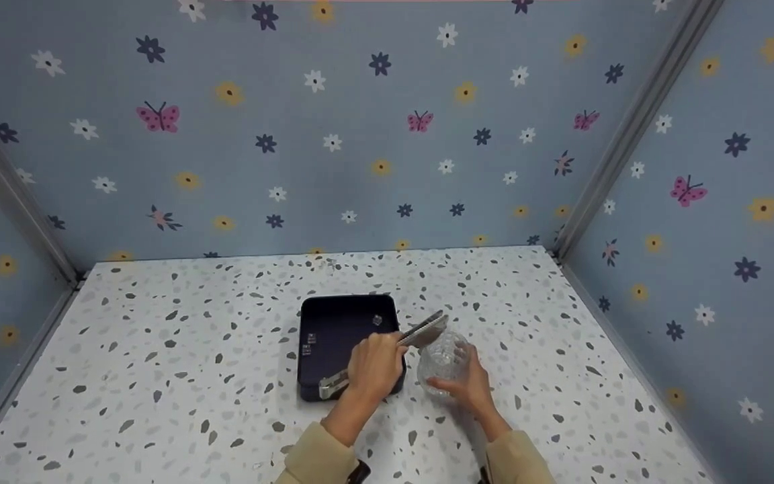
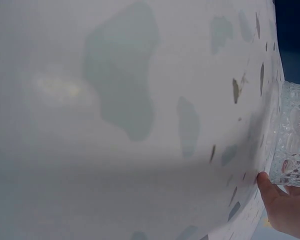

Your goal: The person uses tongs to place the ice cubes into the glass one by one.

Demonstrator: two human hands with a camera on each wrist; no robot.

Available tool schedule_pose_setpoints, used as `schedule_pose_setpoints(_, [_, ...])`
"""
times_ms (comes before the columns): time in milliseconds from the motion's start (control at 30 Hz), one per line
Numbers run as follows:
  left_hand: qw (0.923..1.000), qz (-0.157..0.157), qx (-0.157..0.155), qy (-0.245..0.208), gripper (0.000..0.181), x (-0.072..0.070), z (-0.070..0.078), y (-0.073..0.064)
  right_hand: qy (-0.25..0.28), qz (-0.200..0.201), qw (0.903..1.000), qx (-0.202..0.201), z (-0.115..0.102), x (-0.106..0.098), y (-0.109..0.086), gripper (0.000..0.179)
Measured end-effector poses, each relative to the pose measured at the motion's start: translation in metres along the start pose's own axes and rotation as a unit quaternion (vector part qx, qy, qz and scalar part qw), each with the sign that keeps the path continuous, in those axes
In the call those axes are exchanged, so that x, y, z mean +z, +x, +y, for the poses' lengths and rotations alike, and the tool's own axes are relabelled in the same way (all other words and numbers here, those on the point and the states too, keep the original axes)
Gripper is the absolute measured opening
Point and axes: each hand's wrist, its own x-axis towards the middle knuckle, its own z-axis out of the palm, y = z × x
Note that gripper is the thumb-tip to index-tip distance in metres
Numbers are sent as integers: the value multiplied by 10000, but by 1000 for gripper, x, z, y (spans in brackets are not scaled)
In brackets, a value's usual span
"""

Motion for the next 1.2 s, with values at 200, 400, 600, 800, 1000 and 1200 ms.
schedule_pose_setpoints(200, [9999,-25,66,71,10,2,5,3,-50,-18,10000,52,-1,-1,0,93])
schedule_pose_setpoints(400, [9998,-65,115,133,9,3,9,4,-25,-68,10000,45,0,0,-1,93])
schedule_pose_setpoints(600, [9998,45,170,-3,13,5,9,4,-8,-14,10000,94,0,1,0,93])
schedule_pose_setpoints(800, [9999,81,122,-33,18,7,8,3,17,26,9999,129,-1,1,0,93])
schedule_pose_setpoints(1000, [10000,56,-5,-74,26,6,7,2,34,6,9999,110,1,1,0,94])
schedule_pose_setpoints(1200, [9999,84,-109,-104,27,4,3,2,25,-22,9999,148,-1,0,0,94])
